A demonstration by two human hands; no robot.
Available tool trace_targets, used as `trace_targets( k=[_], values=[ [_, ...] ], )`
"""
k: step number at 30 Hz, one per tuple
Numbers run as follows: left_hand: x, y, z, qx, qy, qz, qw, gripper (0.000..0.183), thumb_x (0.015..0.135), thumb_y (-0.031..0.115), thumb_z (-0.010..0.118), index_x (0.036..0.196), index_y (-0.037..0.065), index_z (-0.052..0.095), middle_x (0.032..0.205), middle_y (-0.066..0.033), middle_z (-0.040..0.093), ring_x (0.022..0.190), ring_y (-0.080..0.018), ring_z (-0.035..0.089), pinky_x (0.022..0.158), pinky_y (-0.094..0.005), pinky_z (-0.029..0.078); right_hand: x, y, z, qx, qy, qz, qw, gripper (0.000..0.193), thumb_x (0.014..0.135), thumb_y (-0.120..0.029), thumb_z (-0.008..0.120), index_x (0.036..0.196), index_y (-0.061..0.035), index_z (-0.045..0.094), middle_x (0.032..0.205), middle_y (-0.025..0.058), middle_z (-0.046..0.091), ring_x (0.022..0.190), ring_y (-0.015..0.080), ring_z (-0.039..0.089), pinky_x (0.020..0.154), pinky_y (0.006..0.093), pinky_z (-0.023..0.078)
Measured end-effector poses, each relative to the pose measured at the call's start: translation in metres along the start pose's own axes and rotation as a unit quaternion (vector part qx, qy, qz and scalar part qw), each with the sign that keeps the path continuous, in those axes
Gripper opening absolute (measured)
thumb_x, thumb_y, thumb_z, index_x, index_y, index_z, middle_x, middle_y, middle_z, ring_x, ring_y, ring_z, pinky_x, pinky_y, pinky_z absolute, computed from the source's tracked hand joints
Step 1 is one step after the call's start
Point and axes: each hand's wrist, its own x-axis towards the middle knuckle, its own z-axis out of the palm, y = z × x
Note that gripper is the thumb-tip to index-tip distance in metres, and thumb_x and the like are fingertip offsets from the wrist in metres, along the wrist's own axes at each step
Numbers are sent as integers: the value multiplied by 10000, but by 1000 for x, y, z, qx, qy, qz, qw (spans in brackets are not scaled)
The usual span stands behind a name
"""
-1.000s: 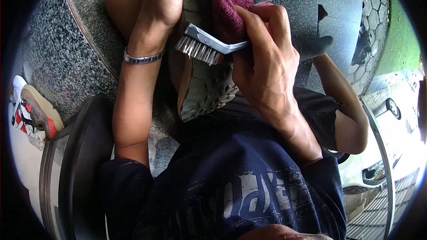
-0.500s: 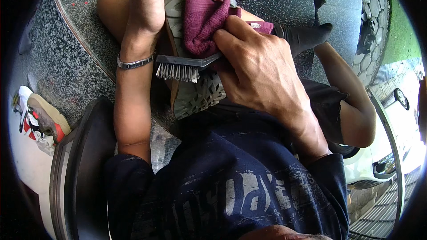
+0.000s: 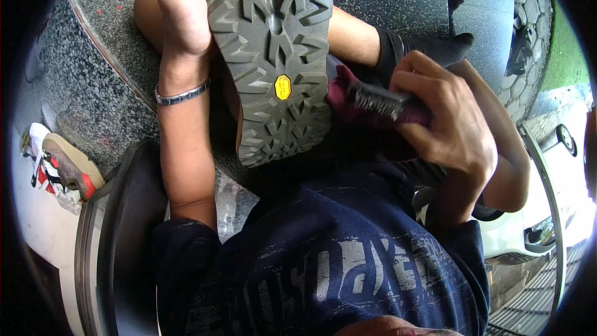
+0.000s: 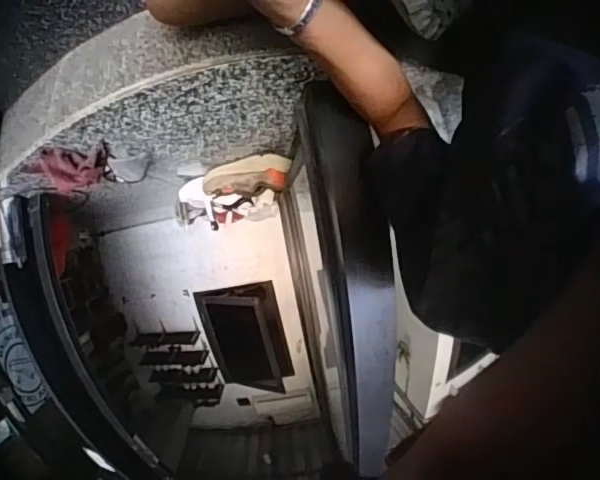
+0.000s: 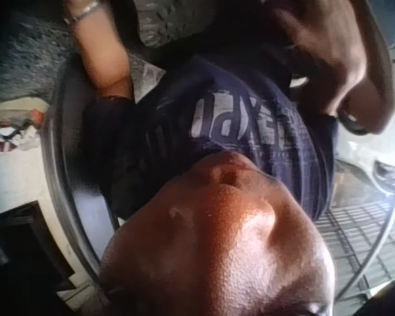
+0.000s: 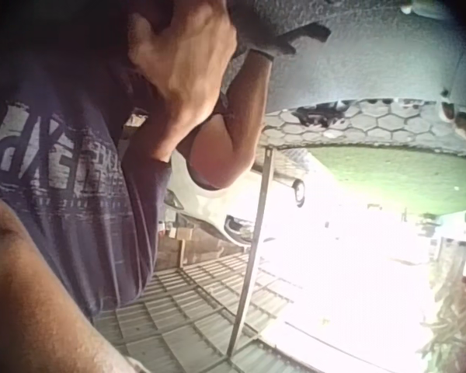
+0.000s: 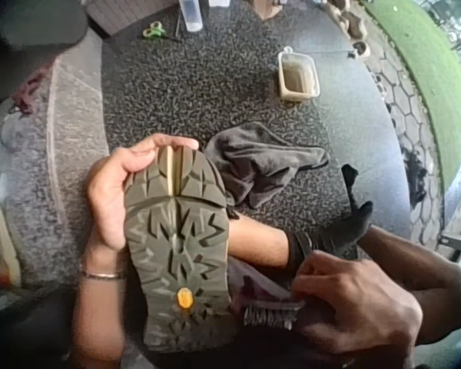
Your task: Cleaning and repairing the sole of a shoe by removing debris and inspecting the tread.
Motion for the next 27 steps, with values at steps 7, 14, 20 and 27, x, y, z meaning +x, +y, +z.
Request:
trace_targets(
  k=[7, 14, 20, 27],
  values=[
    [1, -1, 0, -9, -21, 10, 1000, 475, 968, 229, 341, 1241, -93, 560, 1061, -174, 698, 942, -250, 691, 896, -370, 558, 16, -12, -4, 84, 172, 7, 982, 596, 729, -113, 707, 1280, 68, 572, 1132, 189, 687, 1020, 262, 718, 843, 344, 590],
    [0, 1, -11, -43, -49, 6, 998, 465, 982, 216, 343, 1254, -95, 558, 1071, -175, 700, 948, -255, 691, 898, -382, 559, 39, -34, -4, 137, 335, 96, 927, 675, 840, -75, 761, 1397, 41, 397, 1276, 155, 535, 1153, 206, 590, 1017, 304, 477],
    [14, -6, -4, -32, -76, -12, 997, 453, 1001, 231, 365, 1261, -69, 585, 1081, -157, 710, 978, -235, 686, 934, -349, 525, 3, 74, -31, -311, 277, -150, 897, 454, 1030, -206, 598, 1448, -38, 543, 1257, 156, 682, 1069, 216, 678, 910, 316, 528],
    [10, -6, -11, 11, -70, 4, 997, 436, 1006, 220, 360, 1262, -53, 585, 1078, -143, 704, 967, -224, 681, 939, -341, 526, 14, 33, 14, 11, 285, 48, 957, 336, 1050, -172, 580, 1353, -37, 632, 1055, 141, 729, 992, 183, 696, 878, 299, 527]
  ],
)
